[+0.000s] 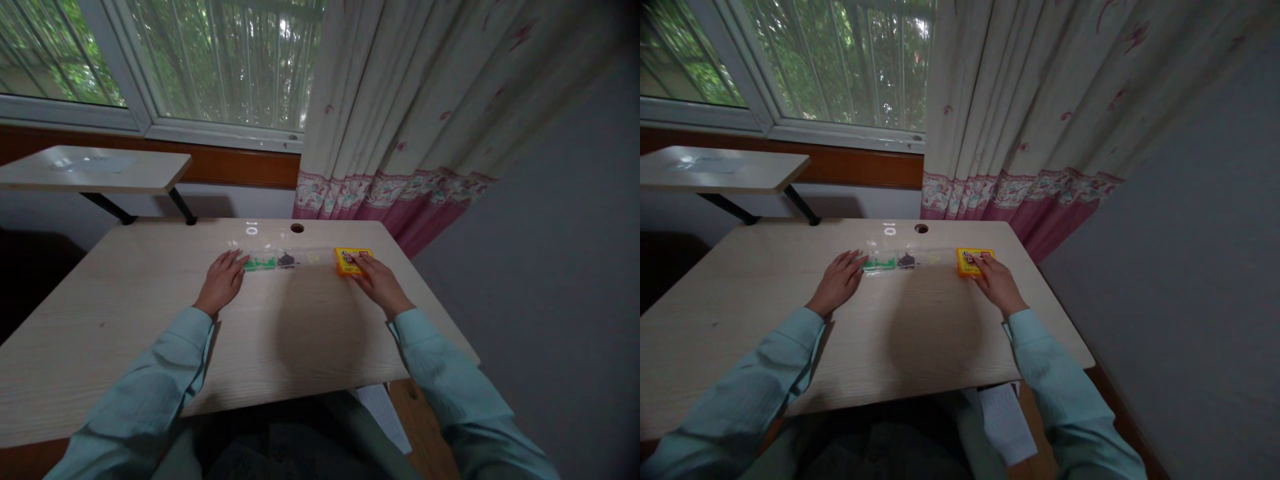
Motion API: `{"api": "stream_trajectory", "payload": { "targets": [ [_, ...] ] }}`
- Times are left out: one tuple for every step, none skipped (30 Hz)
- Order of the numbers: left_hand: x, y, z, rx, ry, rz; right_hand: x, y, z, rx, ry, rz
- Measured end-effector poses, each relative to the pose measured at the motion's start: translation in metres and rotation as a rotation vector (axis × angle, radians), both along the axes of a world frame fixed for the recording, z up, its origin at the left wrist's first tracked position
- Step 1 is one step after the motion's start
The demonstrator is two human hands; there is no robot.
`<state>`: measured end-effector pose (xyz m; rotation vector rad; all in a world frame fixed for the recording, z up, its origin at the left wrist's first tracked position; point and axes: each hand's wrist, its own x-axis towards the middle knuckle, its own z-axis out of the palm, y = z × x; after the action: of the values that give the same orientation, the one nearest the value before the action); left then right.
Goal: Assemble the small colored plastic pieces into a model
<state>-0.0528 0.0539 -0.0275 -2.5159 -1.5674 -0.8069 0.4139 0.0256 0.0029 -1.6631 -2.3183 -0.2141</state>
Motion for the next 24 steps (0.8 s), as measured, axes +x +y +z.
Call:
{"api": "stream_trajectory", "payload": {
  "targets": [
    [0.000, 0.000, 0.000, 0.001, 0.001, 0.001, -0.007, -0.001, -0.004, -0.018, -0.015, -0.040],
    [0.000, 0.000, -0.001, 0.003, 0.000, 0.001, -0.013, 0.000, -0.008, -0.030, -0.024, -0.089],
    [-0.001, 0.000, -0.001, 0.006, -0.004, 0.000, -0.016, 0.001, -0.012, -0.041, -0.032, -0.135],
    [-0.001, 0.000, -0.001, 0.009, -0.009, -0.004, -0.018, 0.002, -0.015, -0.050, -0.037, -0.171],
    [-0.001, 0.000, -0.002, 0.011, -0.016, -0.009, -0.018, 0.004, -0.018, -0.056, -0.039, -0.195],
    [-0.001, 0.000, -0.002, 0.013, -0.023, -0.014, -0.018, 0.007, -0.020, -0.060, -0.040, -0.206],
    [-0.001, 0.000, -0.002, 0.015, -0.031, -0.018, -0.016, 0.010, -0.022, -0.065, -0.039, -0.210],
    [-0.001, 0.000, -0.003, 0.017, -0.038, -0.019, -0.014, 0.013, -0.022, -0.069, -0.035, -0.212],
    [-0.001, 0.001, -0.003, 0.018, -0.043, -0.019, -0.013, 0.015, -0.022, -0.074, -0.030, -0.212],
    [-0.001, 0.001, -0.004, 0.017, -0.046, -0.020, -0.011, 0.018, -0.021, -0.078, -0.023, -0.214],
    [-0.002, 0.001, -0.004, 0.017, -0.049, -0.021, -0.010, 0.021, -0.020, -0.083, -0.016, -0.215],
    [-0.002, 0.002, -0.004, 0.018, -0.050, -0.021, -0.010, 0.023, -0.019, -0.085, -0.008, -0.217],
    [-0.002, 0.002, -0.004, 0.019, -0.049, -0.022, -0.011, 0.026, -0.017, -0.083, 0.002, -0.219],
    [-0.002, 0.002, -0.004, 0.021, -0.047, -0.021, -0.011, 0.028, -0.016, -0.080, 0.013, -0.221],
    [-0.001, 0.002, -0.004, 0.021, -0.043, -0.019, -0.012, 0.031, -0.016, -0.075, 0.023, -0.223],
    [-0.001, 0.001, -0.003, 0.019, -0.039, -0.016, -0.014, 0.033, -0.015, -0.070, 0.032, -0.224],
    [-0.001, 0.001, -0.002, 0.016, -0.036, -0.012, -0.015, 0.035, -0.015, -0.063, 0.039, -0.223],
    [0.000, 0.000, -0.002, 0.012, -0.034, -0.009, -0.016, 0.037, -0.015, -0.055, 0.044, -0.221],
    [0.000, 0.000, -0.001, 0.009, -0.033, -0.008, -0.016, 0.038, -0.016, -0.046, 0.047, -0.219],
    [0.000, -0.001, 0.000, 0.006, -0.034, -0.007, -0.016, 0.039, -0.017, -0.037, 0.048, -0.217],
    [0.001, -0.001, 0.001, 0.004, -0.035, -0.007, -0.016, 0.040, -0.018, -0.028, 0.047, -0.217],
    [0.001, -0.002, 0.001, 0.002, -0.038, -0.006, -0.016, 0.040, -0.019, -0.021, 0.044, -0.218],
    [0.001, -0.002, 0.002, -0.001, -0.039, -0.006, -0.015, 0.040, -0.021, -0.014, 0.041, -0.221],
    [0.001, -0.002, 0.002, -0.004, -0.041, -0.006, -0.015, 0.040, -0.022, -0.009, 0.036, -0.222]
  ]
}}
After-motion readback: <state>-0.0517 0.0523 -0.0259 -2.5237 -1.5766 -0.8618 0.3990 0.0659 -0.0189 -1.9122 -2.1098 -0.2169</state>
